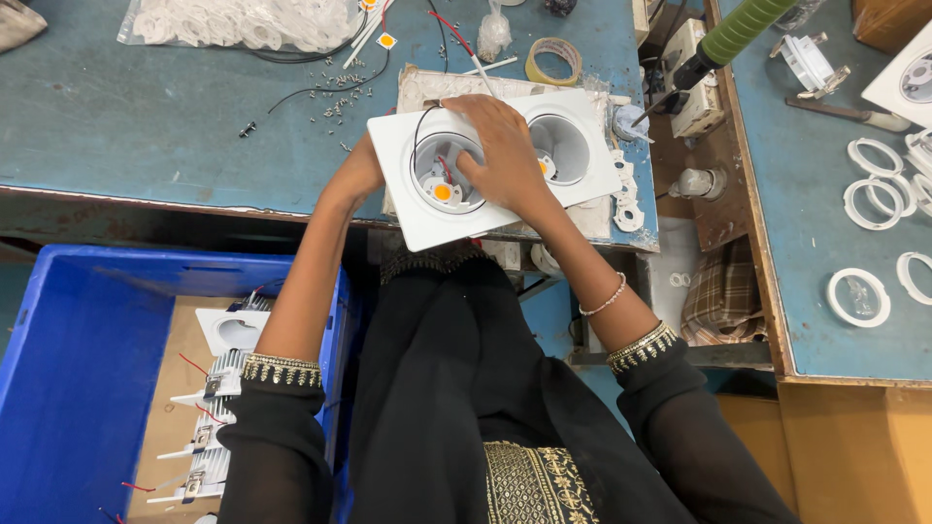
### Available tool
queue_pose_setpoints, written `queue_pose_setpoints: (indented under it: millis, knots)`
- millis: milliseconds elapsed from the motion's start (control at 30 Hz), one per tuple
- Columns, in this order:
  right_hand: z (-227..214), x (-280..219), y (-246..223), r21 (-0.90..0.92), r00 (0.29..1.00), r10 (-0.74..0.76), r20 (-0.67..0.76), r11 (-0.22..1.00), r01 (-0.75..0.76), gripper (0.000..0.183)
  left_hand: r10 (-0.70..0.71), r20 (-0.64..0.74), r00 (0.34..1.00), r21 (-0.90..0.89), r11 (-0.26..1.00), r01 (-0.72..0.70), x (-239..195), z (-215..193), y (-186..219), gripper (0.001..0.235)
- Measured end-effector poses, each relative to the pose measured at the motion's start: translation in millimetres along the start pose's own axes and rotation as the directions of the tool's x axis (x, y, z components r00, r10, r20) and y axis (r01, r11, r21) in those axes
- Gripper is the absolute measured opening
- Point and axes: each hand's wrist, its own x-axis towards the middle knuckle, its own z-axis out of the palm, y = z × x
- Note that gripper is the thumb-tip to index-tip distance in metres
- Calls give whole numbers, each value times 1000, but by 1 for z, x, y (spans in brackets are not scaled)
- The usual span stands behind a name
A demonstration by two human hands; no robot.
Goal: The person assembles dual-lamp lighting fixtures by securing white metal housings, threading wires through openings by hand, and using a power screwdriver to fasten internal components. The person then places the partially assembled units into a blue plastic bin.
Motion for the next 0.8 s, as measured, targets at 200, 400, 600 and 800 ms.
queue_pose_setpoints:
  millis: [200,400,600,800]
  knots:
    - [4,3,3,53,999,28,-22,998,-27,59,13,34,999,-13,1000,-13,9,-6,-17,65]
    - [7,7,5,80,1000,18,-15,997,-17,57,-121,5,993,-104,987,121,3,-2,-7,52]
    - [6,7,6,67,1000,-5,-17,998,6,56,-18,-5,1000,-99,995,17,-3,6,7,60]
    - [5,6,4,59,1000,16,-10,998,-16,56,-47,-20,999,-41,998,46,-1,3,-9,61]
